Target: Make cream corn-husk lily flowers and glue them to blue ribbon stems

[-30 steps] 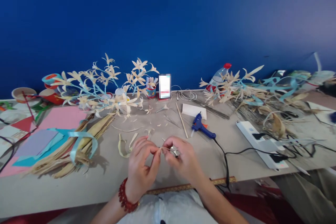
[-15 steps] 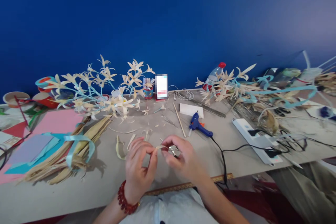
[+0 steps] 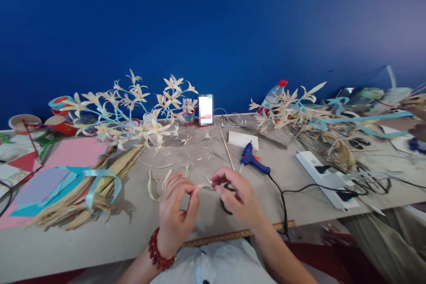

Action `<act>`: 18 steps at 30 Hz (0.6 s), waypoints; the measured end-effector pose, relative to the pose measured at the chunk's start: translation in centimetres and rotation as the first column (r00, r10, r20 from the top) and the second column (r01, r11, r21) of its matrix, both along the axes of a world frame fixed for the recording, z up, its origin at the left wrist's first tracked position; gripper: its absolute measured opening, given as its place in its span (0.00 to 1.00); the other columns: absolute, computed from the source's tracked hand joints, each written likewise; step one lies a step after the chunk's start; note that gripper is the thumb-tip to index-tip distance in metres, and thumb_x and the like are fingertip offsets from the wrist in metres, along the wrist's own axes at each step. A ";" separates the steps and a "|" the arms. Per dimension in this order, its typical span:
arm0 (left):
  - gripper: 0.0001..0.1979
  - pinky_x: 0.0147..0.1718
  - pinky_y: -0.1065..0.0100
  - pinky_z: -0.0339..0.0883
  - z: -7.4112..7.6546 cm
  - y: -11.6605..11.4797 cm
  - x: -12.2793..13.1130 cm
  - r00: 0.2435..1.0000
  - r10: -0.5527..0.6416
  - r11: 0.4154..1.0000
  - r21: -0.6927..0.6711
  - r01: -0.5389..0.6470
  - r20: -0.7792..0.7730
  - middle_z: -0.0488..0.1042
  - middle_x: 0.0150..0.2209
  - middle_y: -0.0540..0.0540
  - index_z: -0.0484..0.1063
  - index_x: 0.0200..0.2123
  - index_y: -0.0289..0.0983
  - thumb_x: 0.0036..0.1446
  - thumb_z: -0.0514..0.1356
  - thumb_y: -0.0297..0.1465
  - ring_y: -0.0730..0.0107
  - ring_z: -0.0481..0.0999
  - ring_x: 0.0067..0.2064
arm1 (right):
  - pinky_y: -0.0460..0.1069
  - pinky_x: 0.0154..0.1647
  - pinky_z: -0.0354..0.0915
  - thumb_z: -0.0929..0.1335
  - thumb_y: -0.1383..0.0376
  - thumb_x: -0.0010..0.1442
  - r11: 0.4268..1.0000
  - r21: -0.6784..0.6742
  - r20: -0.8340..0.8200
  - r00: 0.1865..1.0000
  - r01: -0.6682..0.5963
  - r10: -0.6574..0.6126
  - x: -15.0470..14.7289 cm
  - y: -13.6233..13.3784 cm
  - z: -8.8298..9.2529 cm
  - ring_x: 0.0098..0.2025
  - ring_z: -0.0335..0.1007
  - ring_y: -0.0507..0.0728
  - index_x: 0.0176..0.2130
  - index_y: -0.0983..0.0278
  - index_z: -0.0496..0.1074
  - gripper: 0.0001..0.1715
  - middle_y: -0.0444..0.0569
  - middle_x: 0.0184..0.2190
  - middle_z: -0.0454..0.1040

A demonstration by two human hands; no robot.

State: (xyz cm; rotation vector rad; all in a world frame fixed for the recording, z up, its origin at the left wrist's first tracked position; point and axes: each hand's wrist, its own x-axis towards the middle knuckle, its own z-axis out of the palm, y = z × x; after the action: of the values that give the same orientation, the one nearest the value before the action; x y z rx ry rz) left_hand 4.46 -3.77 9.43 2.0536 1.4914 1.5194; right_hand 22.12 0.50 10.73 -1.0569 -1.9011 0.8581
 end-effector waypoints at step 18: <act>0.07 0.39 0.62 0.68 -0.5 0.6 0.2 0.992 -0.002 0.983 -0.183 0.025 0.126 0.70 0.26 0.50 0.66 0.27 0.39 0.57 0.54 0.25 0.67 0.72 0.32 | 0.48 0.31 0.63 0.64 0.70 0.59 0.942 0.330 0.066 0.993 0.067 -0.094 -1.4 -0.8 -0.4 0.27 0.67 0.54 0.30 0.61 0.66 0.07 0.45 0.24 0.71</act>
State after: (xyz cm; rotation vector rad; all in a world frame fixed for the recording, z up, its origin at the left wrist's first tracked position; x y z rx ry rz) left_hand 4.63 -3.15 8.98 1.8261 1.5054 1.4189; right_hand 20.76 -0.33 10.37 -0.9668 -1.9685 0.4362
